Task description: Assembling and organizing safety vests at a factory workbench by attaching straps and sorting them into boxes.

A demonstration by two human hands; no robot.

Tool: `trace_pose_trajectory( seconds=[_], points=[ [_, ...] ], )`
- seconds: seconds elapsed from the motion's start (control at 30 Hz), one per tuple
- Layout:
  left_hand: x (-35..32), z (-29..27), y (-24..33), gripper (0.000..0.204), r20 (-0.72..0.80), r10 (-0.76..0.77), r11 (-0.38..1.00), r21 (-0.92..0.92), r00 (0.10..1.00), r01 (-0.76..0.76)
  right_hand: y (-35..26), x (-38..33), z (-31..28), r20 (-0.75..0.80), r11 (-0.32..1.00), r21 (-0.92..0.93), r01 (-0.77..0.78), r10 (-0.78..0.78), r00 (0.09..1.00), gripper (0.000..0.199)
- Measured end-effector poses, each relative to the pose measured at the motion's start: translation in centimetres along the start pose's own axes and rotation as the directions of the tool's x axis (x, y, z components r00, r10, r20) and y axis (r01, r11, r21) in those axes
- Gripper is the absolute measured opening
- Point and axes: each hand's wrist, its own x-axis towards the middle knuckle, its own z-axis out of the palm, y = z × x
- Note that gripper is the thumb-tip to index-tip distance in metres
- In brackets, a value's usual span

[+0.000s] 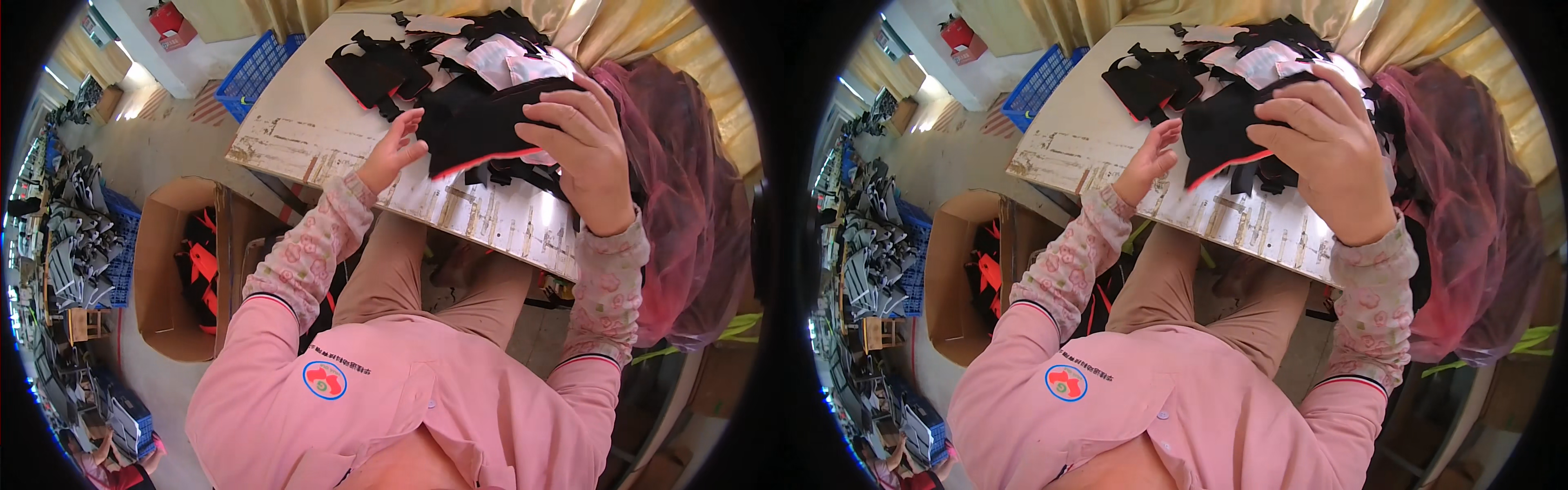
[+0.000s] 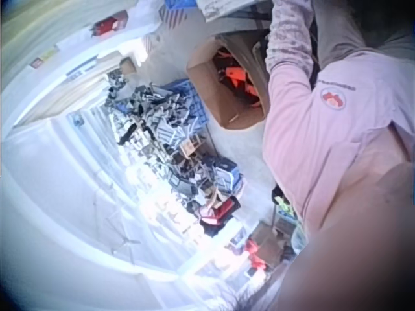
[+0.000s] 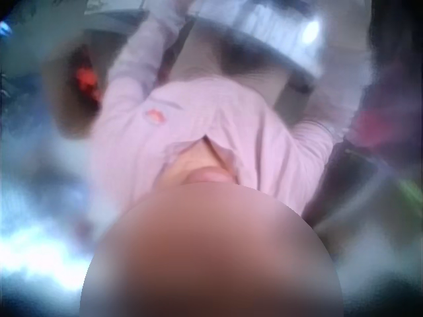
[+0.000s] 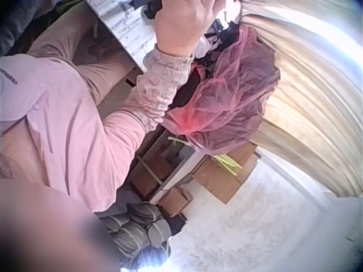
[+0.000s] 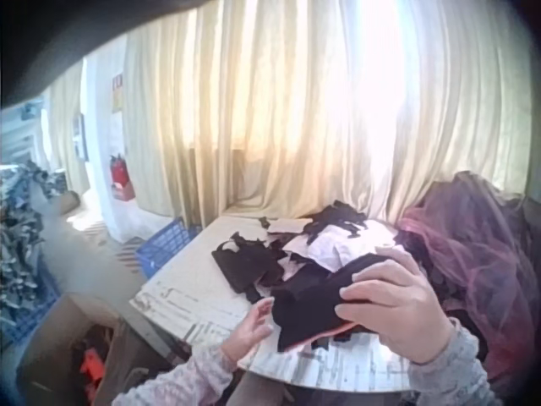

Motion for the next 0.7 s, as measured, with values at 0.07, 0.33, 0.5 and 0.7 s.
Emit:
trace_pose_trajectory(
  seconds=[0.07, 0.33, 0.5, 0.7],
  points=[
    [0.4, -0.3, 1.5, 0.068, 0.125, -0.119, 0.968, -0.206, 0.985, 0.143, 0.4, 1.3, -0.8, -0.03, 0.996, 0.051, 0.074, -0.072, 0.997, 0.015],
    [-5.0, 0.2, 1.6, 0.047, 0.402, -0.244, 0.747, -0.502, 0.883, 0.435, 1.1, 3.0, 6.2, -0.193, 0.987, 0.047, 0.156, -0.144, 0.97, 0.011],
    [-5.4, -1.2, -4.0, 0.046, -0.247, -0.27, 0.962, -0.1, 0.931, 0.252, -1.8, -1.4, 16.6, -0.088, 0.849, 0.393, -0.353, 0.417, 0.905, 0.027],
    [-7.9, -2.1, -4.7, 0.076, -0.436, 0.134, 0.563, 0.773, 0.89, 0.294, -10.3, -10.7, 25.0, 0.471, 0.547, 0.517, -0.659, 0.461, 0.752, 0.053]
  ],
)
